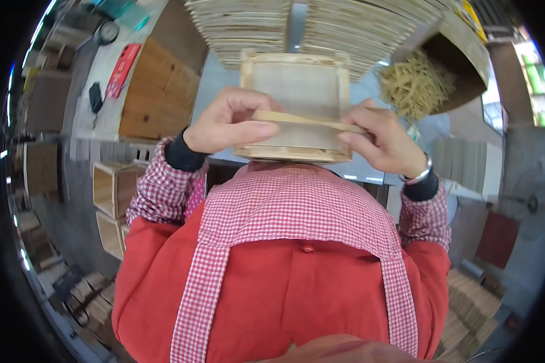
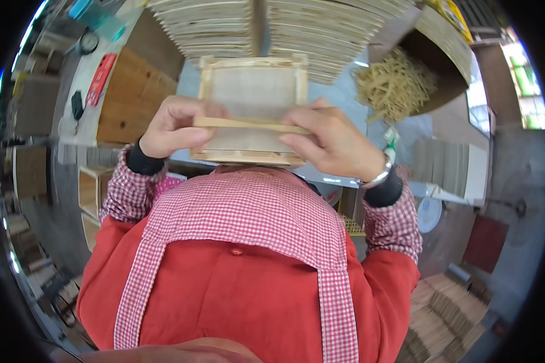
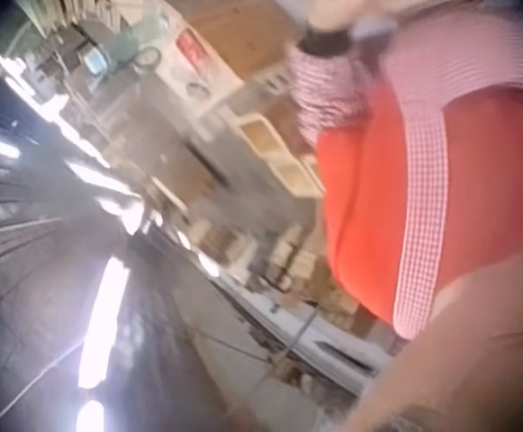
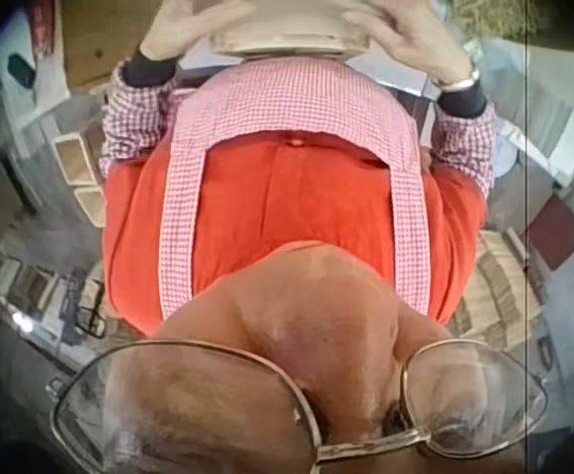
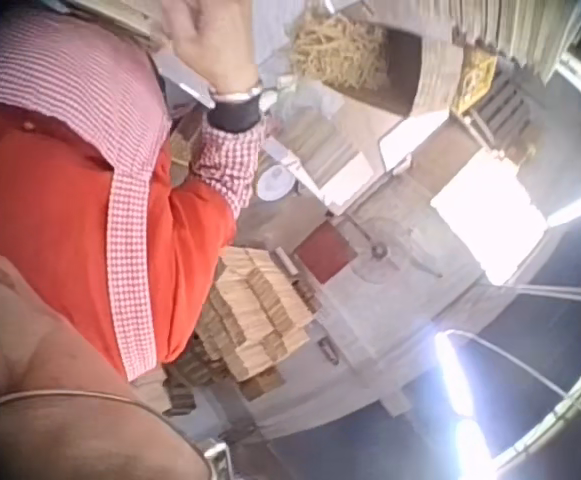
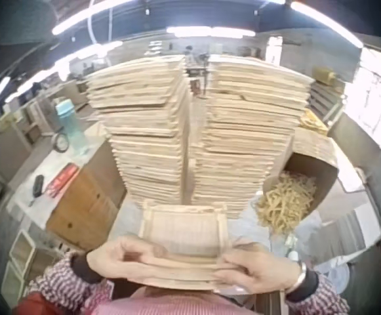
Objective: Applying glue to wooden panels and joining them to assemble finished wooden boxes.
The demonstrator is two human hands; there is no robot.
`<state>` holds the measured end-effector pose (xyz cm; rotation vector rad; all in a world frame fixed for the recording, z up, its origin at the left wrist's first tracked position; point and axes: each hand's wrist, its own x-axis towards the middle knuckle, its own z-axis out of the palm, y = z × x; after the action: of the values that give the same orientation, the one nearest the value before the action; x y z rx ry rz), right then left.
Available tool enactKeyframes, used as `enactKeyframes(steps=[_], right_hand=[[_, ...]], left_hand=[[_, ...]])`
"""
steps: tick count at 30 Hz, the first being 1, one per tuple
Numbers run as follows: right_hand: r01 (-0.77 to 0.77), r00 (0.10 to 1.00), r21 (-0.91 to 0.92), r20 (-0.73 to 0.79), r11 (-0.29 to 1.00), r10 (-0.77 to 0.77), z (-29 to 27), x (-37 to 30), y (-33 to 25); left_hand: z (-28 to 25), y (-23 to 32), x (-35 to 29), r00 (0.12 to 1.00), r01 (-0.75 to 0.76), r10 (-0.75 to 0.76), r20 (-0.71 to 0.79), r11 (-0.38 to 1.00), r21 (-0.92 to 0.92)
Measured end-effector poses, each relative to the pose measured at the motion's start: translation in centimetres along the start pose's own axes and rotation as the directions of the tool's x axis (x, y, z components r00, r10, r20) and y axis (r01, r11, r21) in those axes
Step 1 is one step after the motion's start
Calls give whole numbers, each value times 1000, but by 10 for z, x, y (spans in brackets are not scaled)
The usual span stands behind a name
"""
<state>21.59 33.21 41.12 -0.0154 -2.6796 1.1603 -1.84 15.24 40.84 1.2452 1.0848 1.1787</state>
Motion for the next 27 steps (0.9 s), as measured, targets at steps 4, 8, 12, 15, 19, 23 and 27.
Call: enactKeyframes(steps=[4,8,12,15,19,23,27], right_hand=[[96,960,-404,-202,910,-191,-36,23,71],[-75,970,-245,-242,967,14,-37,33,129],[-45,976,-193,-217,980,2,-15,10,115],[-9,987,-200,-160,980,-24,-2,-20,79],[-66,998,-214,-5,975,66,9,-34,38],[-144,990,-174,-40,974,139,24,-35,17],[-82,985,-228,-165,970,44,39,-38,21]], left_hand=[[-87,-27,19,874,-166,486,10,280,946],[-131,-50,9,941,33,304,-150,359,933],[-114,-57,-14,932,0,321,-168,463,886],[-73,-51,-47,952,2,249,-177,574,819],[-40,-35,-69,982,19,106,-157,771,637],[-16,-38,-77,954,112,123,-272,698,707],[-21,-45,-80,962,-49,252,-106,540,840]])
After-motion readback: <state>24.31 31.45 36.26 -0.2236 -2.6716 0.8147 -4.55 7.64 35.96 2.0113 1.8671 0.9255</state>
